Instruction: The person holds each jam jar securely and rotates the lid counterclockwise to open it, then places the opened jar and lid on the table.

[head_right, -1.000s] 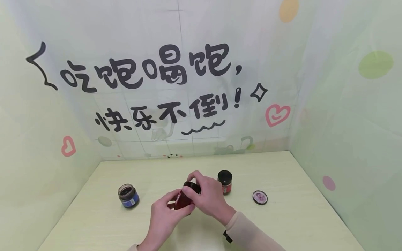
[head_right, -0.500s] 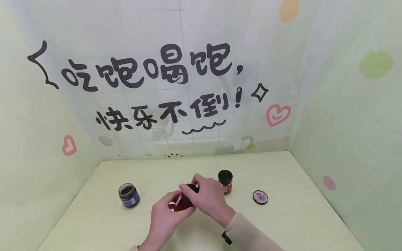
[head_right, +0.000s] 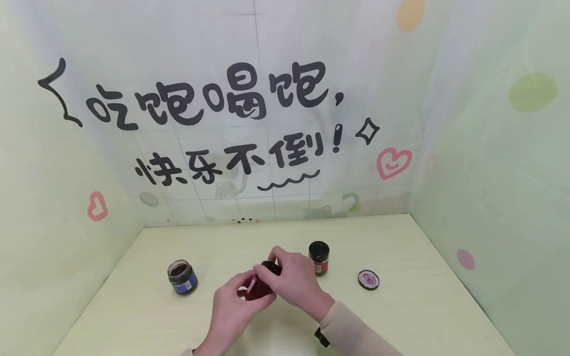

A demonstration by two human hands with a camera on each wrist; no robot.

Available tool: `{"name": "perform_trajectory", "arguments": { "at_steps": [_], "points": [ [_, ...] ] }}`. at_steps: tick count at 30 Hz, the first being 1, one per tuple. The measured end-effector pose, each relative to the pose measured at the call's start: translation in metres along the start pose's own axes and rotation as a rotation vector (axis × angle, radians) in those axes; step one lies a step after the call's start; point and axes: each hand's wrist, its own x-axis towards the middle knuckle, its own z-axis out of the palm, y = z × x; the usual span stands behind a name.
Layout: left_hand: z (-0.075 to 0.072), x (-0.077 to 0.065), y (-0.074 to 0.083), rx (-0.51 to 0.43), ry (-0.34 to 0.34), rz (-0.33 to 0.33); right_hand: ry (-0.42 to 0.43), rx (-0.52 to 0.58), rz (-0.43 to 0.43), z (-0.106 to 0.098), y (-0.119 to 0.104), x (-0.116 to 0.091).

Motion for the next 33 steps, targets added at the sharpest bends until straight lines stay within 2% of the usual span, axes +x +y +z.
{"name": "perform_trajectory", "arguments": {
  "at_steps": [8,18,33],
  "points": [
    [-0.0001,-0.0005,-0.0009,-0.007,0.006,0.006,-0.012,0.015,-0.008,0.0005,0.0004,-0.0004],
    [0.0004,-0.0020,-0.0018,0.002,-0.020,-0.047,-0.019,0.050,-0.020,0.0023,0.0026,-0.0021],
    [-0.0006,-0.0017,-0.0005,-0.010,-0.051,-0.079,-0.030,0.052,-0.044,0.0016,0.0037,-0.0029]
  ]
}}
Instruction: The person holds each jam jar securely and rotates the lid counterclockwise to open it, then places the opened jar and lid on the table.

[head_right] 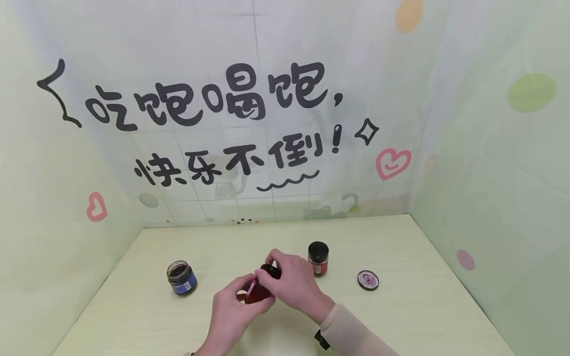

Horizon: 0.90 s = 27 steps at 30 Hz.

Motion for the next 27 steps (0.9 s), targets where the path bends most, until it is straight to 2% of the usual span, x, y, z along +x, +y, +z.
{"name": "perform_trajectory", "arguments": {
  "at_steps": [12,18,27],
  "points": [
    [0.001,0.000,-0.001,-0.018,-0.017,-0.058,-0.017,-0.018,0.001,0.000,0.002,0.000],
    [0.000,0.001,-0.002,-0.013,-0.001,-0.038,-0.028,-0.079,0.022,-0.005,-0.001,0.000],
    [0.001,-0.002,-0.001,0.025,-0.016,0.010,-0.074,-0.159,0.122,-0.009,-0.008,0.001]
  ]
}}
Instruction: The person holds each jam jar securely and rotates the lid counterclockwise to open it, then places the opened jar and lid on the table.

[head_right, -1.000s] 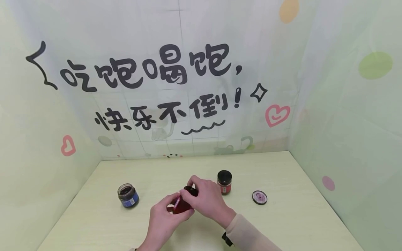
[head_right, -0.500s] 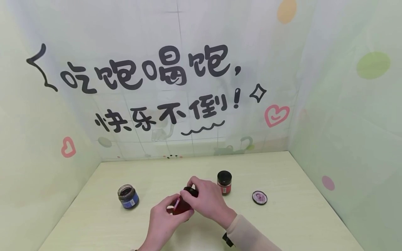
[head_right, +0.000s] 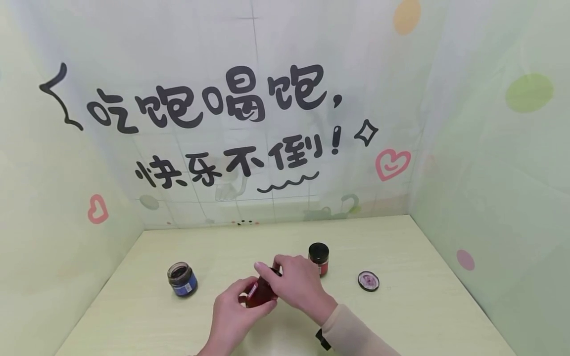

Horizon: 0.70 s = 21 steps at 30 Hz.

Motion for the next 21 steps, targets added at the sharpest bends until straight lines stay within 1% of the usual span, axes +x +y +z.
{"name": "perform_trajectory", "arguments": {
  "at_steps": [5,13,17,21],
  "points": [
    [0.0005,-0.0020,-0.0003,0.029,0.017,0.041,-0.029,-0.004,0.013,0.0014,-0.0001,-0.0007],
    [0.0004,-0.0015,-0.0027,0.033,0.014,0.018,-0.033,0.028,-0.014,0.0025,0.0011,-0.0005],
    [-0.0004,-0.0016,-0.0028,0.046,0.020,0.024,-0.044,0.053,-0.017,0.0012,0.0009,-0.0001],
    [-0.0011,-0.0021,-0.0027,0.037,0.013,0.023,-0.060,0.069,-0.020,0.0005,0.0015,-0.0001]
  ]
}}
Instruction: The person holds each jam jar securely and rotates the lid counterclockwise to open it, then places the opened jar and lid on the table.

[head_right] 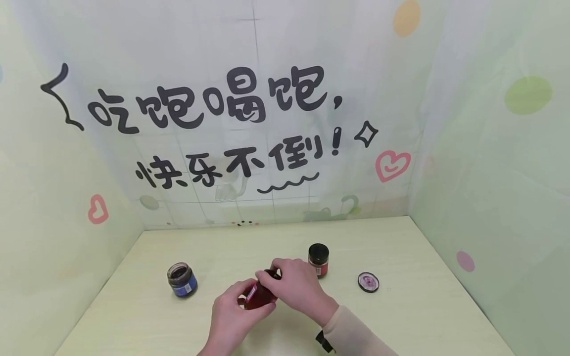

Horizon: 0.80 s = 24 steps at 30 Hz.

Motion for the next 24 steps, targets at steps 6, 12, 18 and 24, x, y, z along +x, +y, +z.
{"name": "perform_trajectory", "arguments": {
  "at_steps": [6,12,18,24],
  "points": [
    [-0.0011,0.0003,-0.0002,-0.006,-0.007,-0.005,-0.014,0.027,-0.006,-0.0006,0.0006,-0.0001],
    [-0.0017,0.0004,-0.0015,-0.024,-0.007,-0.002,-0.038,0.059,-0.012,-0.0009,0.0013,-0.0008],
    [-0.0010,0.0005,-0.0047,-0.043,-0.017,-0.012,-0.056,0.062,-0.018,-0.0003,0.0028,-0.0014],
    [-0.0016,0.0001,-0.0055,-0.076,-0.039,-0.056,-0.066,0.070,-0.029,-0.0002,0.0039,-0.0015]
  ]
}}
